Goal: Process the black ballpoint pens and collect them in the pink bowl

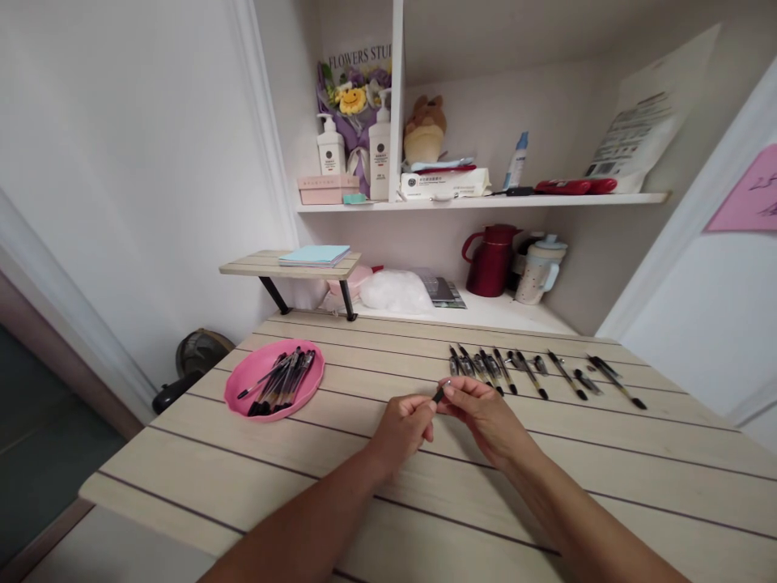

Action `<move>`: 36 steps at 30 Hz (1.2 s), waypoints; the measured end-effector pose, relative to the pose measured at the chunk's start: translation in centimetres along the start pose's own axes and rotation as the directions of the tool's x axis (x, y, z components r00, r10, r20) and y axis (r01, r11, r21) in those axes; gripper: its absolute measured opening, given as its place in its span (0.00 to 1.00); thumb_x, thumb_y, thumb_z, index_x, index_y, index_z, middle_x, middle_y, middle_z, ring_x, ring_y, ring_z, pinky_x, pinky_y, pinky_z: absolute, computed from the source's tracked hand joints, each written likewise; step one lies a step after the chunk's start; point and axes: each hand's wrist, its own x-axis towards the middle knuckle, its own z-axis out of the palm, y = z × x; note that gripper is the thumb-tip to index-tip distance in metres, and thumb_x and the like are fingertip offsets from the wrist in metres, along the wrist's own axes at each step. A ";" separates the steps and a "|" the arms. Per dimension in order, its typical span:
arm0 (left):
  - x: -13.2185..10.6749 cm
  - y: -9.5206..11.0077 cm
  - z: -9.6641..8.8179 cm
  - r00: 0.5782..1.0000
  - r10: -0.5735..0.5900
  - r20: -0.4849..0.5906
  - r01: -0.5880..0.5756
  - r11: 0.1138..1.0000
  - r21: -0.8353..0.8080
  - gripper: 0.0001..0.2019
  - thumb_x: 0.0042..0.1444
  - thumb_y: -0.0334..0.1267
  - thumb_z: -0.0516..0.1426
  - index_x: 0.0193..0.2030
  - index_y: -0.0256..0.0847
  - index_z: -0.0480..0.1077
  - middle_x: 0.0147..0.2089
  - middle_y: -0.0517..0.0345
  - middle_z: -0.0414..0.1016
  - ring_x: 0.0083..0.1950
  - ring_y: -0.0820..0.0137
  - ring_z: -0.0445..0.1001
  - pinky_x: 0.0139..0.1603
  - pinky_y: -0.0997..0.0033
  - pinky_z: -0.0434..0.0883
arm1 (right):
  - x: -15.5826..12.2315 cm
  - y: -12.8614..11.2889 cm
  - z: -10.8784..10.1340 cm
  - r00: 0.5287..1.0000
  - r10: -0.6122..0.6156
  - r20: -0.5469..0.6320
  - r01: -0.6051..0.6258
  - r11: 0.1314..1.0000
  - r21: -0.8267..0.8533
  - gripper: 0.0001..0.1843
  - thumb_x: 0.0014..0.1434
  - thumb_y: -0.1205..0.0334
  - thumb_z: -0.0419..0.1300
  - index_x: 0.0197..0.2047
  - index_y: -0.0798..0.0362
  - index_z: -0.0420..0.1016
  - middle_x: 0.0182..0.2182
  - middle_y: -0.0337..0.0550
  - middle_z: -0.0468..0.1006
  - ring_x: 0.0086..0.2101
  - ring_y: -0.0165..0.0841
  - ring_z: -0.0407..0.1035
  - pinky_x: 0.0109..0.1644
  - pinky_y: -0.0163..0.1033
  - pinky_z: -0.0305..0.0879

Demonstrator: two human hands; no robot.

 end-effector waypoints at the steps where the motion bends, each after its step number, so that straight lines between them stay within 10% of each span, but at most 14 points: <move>1: 0.0 0.0 0.0 1.000 -0.004 0.000 0.004 1.000 -0.003 0.16 0.52 0.47 0.50 0.25 0.36 0.67 0.15 0.66 0.58 0.14 0.81 0.48 0.17 0.76 0.45 | 0.2 -0.1 -0.1 1.000 0.011 0.012 -0.011 1.000 -0.027 0.13 0.40 0.56 0.69 0.25 0.54 0.74 0.23 0.38 0.74 0.25 0.29 0.68 0.36 0.38 0.65; 7: 0.2 0.2 0.0 0.996 -0.080 -0.048 0.072 0.986 -0.152 0.16 0.51 0.44 0.51 0.39 0.33 0.70 0.16 0.68 0.59 0.12 0.83 0.46 0.15 0.78 0.43 | 4.2 -3.1 -2.7 0.993 -0.093 -0.067 0.047 0.861 -0.506 0.14 0.52 0.51 0.58 0.34 0.53 0.72 0.27 0.43 0.77 0.27 0.32 0.70 0.32 0.37 0.63; 10: 0.5 0.1 -0.2 0.991 -0.108 -0.078 0.090 0.976 -0.198 0.17 0.51 0.43 0.51 0.42 0.33 0.70 0.17 0.68 0.60 0.12 0.83 0.46 0.14 0.79 0.43 | 7.1 -4.0 -3.7 0.977 -0.207 -0.050 0.002 0.245 -0.970 0.10 0.56 0.60 0.52 0.33 0.53 0.73 0.30 0.45 0.78 0.31 0.34 0.71 0.34 0.37 0.62; 12: 0.6 0.0 -0.3 0.989 -0.113 -0.092 0.092 0.974 -0.209 0.18 0.51 0.43 0.51 0.42 0.32 0.70 0.17 0.68 0.60 0.12 0.84 0.47 0.13 0.79 0.44 | 8.4 -3.5 -3.8 0.984 -0.175 -0.014 -0.012 0.014 -1.000 0.07 0.53 0.64 0.54 0.31 0.54 0.74 0.33 0.50 0.78 0.36 0.39 0.72 0.38 0.38 0.61; 22: 0.5 0.0 -0.4 0.989 -0.097 -0.116 0.072 0.977 -0.202 0.18 0.51 0.42 0.51 0.42 0.32 0.70 0.17 0.68 0.59 0.11 0.84 0.46 0.13 0.79 0.42 | 9.0 0.2 -1.9 0.994 -0.098 -0.039 -0.057 -0.183 -0.982 0.14 0.53 0.73 0.52 0.43 0.62 0.71 0.39 0.62 0.76 0.40 0.41 0.72 0.42 0.40 0.62; 30: -0.1 0.7 0.0 0.997 -0.055 -0.057 0.044 0.982 -0.184 0.19 0.51 0.44 0.52 0.43 0.31 0.70 0.16 0.68 0.60 0.11 0.84 0.47 0.13 0.79 0.43 | 4.3 -0.4 -3.5 0.995 -0.099 -0.013 -0.017 -0.036 -0.999 0.05 0.48 0.68 0.57 0.30 0.57 0.73 0.34 0.54 0.77 0.34 0.38 0.72 0.37 0.38 0.63; 34: -0.5 2.0 0.9 0.998 -0.058 0.028 0.062 0.982 -0.176 0.19 0.52 0.45 0.52 0.43 0.32 0.70 0.16 0.68 0.61 0.10 0.84 0.48 0.12 0.79 0.42 | 1.5 -2.3 -4.5 0.990 -0.114 -0.086 0.036 0.784 -0.619 0.08 0.48 0.56 0.60 0.26 0.52 0.68 0.20 0.37 0.71 0.22 0.29 0.65 0.27 0.36 0.62; 36: -0.8 2.6 1.6 0.995 -0.049 0.087 0.062 0.985 -0.163 0.19 0.51 0.44 0.52 0.43 0.32 0.70 0.17 0.67 0.61 0.10 0.84 0.48 0.12 0.79 0.42 | 0.2 -3.4 -4.4 0.983 -0.137 -0.120 0.108 0.969 -0.222 0.12 0.43 0.54 0.65 0.28 0.51 0.69 0.21 0.36 0.70 0.21 0.27 0.62 0.26 0.35 0.61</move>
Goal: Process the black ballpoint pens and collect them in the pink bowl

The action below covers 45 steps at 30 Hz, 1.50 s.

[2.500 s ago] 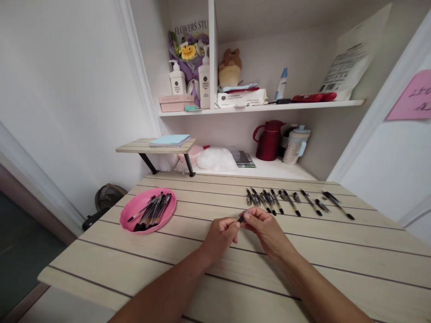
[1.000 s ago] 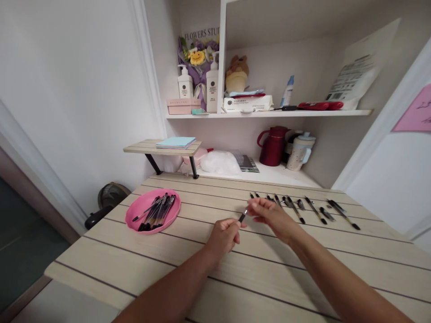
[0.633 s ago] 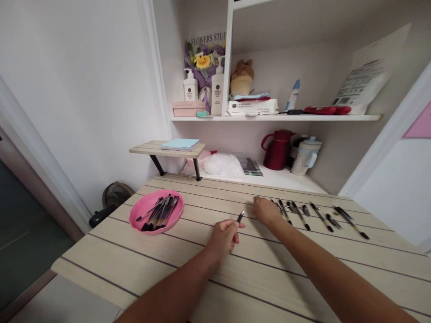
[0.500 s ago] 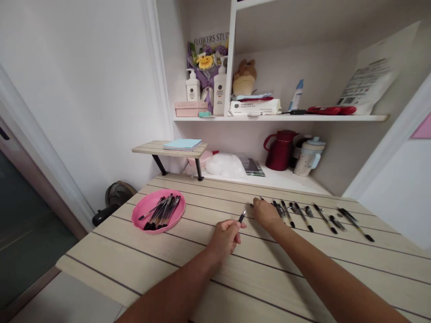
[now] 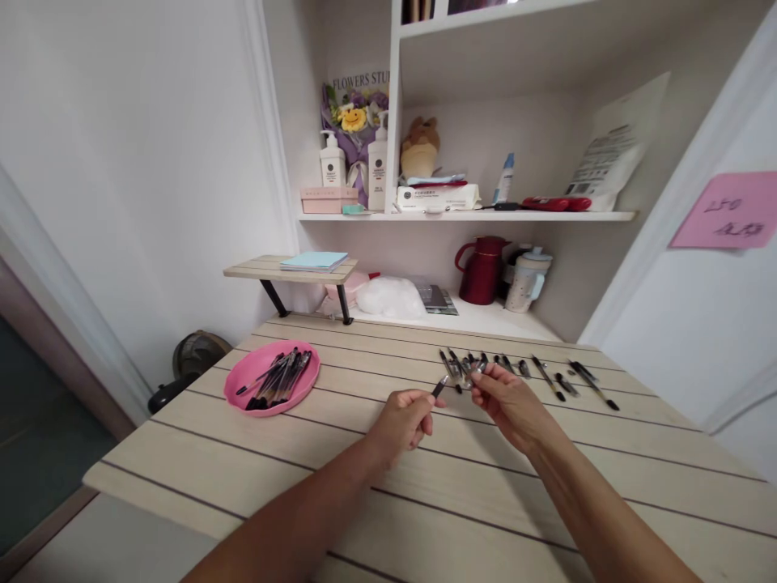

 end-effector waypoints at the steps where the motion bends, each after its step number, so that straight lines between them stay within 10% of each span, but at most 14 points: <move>1: -0.1 0.2 0.4 1.000 -0.003 0.024 0.003 1.000 0.008 0.19 0.51 0.44 0.52 0.43 0.32 0.70 0.17 0.67 0.61 0.10 0.84 0.48 0.12 0.79 0.42 | -0.5 -0.6 -0.1 1.000 -0.019 -0.020 0.022 0.991 0.128 0.14 0.41 0.55 0.67 0.30 0.51 0.70 0.23 0.36 0.70 0.21 0.26 0.62 0.26 0.35 0.61; 8: -0.7 1.0 2.8 0.998 -0.041 0.051 0.038 0.998 0.059 0.18 0.51 0.45 0.51 0.41 0.31 0.70 0.16 0.68 0.60 0.10 0.85 0.46 0.11 0.79 0.42 | -2.7 -2.3 0.4 0.989 -0.122 -0.082 0.138 0.962 0.237 0.16 0.40 0.57 0.69 0.33 0.52 0.73 0.24 0.36 0.69 0.23 0.25 0.61 0.27 0.33 0.61; 26: 1.3 -1.3 4.4 0.983 0.179 -0.044 -0.172 0.977 0.127 0.12 0.44 0.33 0.56 0.38 0.37 0.62 0.23 0.67 0.64 0.14 0.84 0.57 0.15 0.82 0.55 | -3.7 0.9 0.1 1.000 0.003 -0.011 0.000 0.964 0.265 0.19 0.38 0.55 0.69 0.31 0.55 0.71 0.22 0.34 0.68 0.20 0.23 0.58 0.23 0.31 0.53; 37: 1.6 -0.5 5.1 0.988 0.117 -0.104 -0.096 0.978 0.187 0.13 0.42 0.31 0.55 0.38 0.37 0.65 0.21 0.68 0.63 0.14 0.82 0.60 0.14 0.82 0.56 | -3.6 1.2 -0.1 0.999 0.029 0.022 -0.034 0.962 0.270 0.19 0.40 0.52 0.68 0.31 0.55 0.70 0.20 0.34 0.67 0.20 0.24 0.59 0.23 0.31 0.55; 41: 1.4 1.2 2.9 0.979 0.102 -0.175 -0.064 0.976 0.210 0.14 0.44 0.33 0.55 0.41 0.36 0.67 0.22 0.64 0.67 0.17 0.80 0.63 0.17 0.81 0.57 | -4.0 1.7 -0.1 0.992 0.096 0.082 -0.112 0.966 0.232 0.24 0.45 0.48 0.65 0.42 0.52 0.69 0.31 0.40 0.74 0.22 0.25 0.63 0.23 0.32 0.57; 45: 0.9 4.7 -3.7 0.875 0.233 -0.424 -0.030 0.901 0.434 0.11 0.44 0.33 0.55 0.36 0.35 0.71 0.22 0.62 0.70 0.19 0.79 0.63 0.21 0.80 0.59 | -4.2 2.7 -0.3 0.983 0.168 0.074 -0.175 0.978 0.113 0.21 0.46 0.47 0.63 0.38 0.54 0.72 0.29 0.42 0.74 0.21 0.24 0.61 0.23 0.32 0.57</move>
